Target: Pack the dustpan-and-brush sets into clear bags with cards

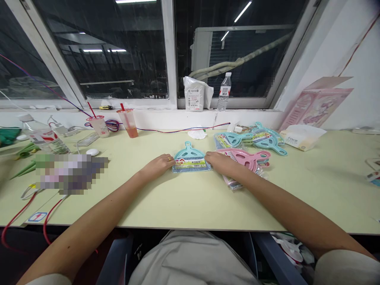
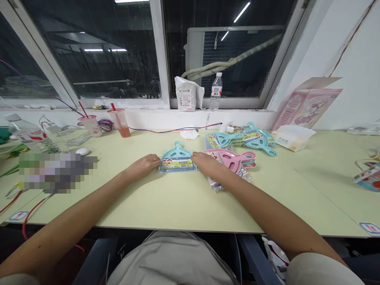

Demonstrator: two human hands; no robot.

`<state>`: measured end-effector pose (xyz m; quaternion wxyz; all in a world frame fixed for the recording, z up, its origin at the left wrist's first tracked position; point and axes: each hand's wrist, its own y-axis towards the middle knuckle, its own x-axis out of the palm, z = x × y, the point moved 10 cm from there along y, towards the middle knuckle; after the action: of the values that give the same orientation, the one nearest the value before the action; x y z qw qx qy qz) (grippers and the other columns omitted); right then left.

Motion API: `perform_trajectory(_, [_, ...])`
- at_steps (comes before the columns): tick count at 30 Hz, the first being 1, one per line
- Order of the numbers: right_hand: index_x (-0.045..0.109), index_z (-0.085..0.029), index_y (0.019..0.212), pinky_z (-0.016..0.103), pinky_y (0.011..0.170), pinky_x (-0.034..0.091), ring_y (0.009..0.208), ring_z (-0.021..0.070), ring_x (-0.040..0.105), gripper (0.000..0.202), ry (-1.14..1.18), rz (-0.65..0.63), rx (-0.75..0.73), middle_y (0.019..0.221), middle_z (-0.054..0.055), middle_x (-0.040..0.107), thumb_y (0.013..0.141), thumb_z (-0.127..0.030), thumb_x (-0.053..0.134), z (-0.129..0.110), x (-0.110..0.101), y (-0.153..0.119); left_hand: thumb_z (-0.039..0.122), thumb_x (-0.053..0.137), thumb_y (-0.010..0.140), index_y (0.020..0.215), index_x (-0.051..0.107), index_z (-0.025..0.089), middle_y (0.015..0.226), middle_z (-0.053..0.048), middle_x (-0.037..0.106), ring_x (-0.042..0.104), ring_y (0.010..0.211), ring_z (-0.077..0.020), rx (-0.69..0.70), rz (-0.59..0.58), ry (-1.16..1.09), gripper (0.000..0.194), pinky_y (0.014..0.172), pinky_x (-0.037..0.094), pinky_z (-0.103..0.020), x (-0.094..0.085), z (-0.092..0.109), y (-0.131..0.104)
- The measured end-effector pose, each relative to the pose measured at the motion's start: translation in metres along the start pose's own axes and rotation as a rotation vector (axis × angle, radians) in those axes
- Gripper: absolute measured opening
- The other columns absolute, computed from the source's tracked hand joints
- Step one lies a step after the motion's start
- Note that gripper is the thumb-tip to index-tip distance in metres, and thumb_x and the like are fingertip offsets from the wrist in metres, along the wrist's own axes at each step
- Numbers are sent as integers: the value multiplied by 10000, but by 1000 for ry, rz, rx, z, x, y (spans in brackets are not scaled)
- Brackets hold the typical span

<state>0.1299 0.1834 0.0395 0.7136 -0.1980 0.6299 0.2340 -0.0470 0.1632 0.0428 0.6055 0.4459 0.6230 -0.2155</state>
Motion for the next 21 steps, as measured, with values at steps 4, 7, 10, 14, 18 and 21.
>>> perform_trajectory(4, [623,-163,964,259,682,383,900,196,593,348,125,18,19,1099,115,619,784,83,454,7,-8,-5,147,385,1008,1042,614,196,972,-97,667,618,898,-221,-186,19,-109,236,792,475,-339,-2,-15,-5])
perform_trajectory(7, [638,-180,983,272,771,424,959,203,602,290,274,99,27,1115,97,649,838,4,466,26,-32,-13,241,379,1013,1135,571,229,1015,-76,683,639,868,-217,-437,57,-246,228,748,483,-335,-2,-35,-15])
perform_trajectory(10, [671,-185,985,307,832,445,1002,229,610,230,301,222,136,1122,104,684,883,-104,481,70,-62,-29,372,441,993,1142,556,236,986,-58,703,652,835,-218,-603,86,-374,232,723,488,-332,3,-48,-25])
perform_trajectory(14, [695,-194,1023,323,814,467,994,253,640,223,256,220,405,1145,104,705,865,-301,579,149,-62,-61,490,507,950,1111,570,232,940,-42,727,671,842,-220,-712,83,-470,310,728,488,-327,15,-54,-26])
perform_trajectory(18, [705,-177,1053,339,783,495,974,278,668,354,324,149,613,1123,126,725,844,-444,601,205,-29,-91,533,532,926,1205,562,206,954,-50,745,685,858,-221,-876,66,-514,431,699,486,-313,27,-57,-27])
perform_trajectory(21, [698,-170,1112,335,749,510,879,262,691,398,432,40,683,1048,119,747,818,-432,644,220,-3,-100,464,548,917,1200,609,185,997,-69,755,687,882,-229,-946,26,-472,402,691,483,-305,34,-60,-27])
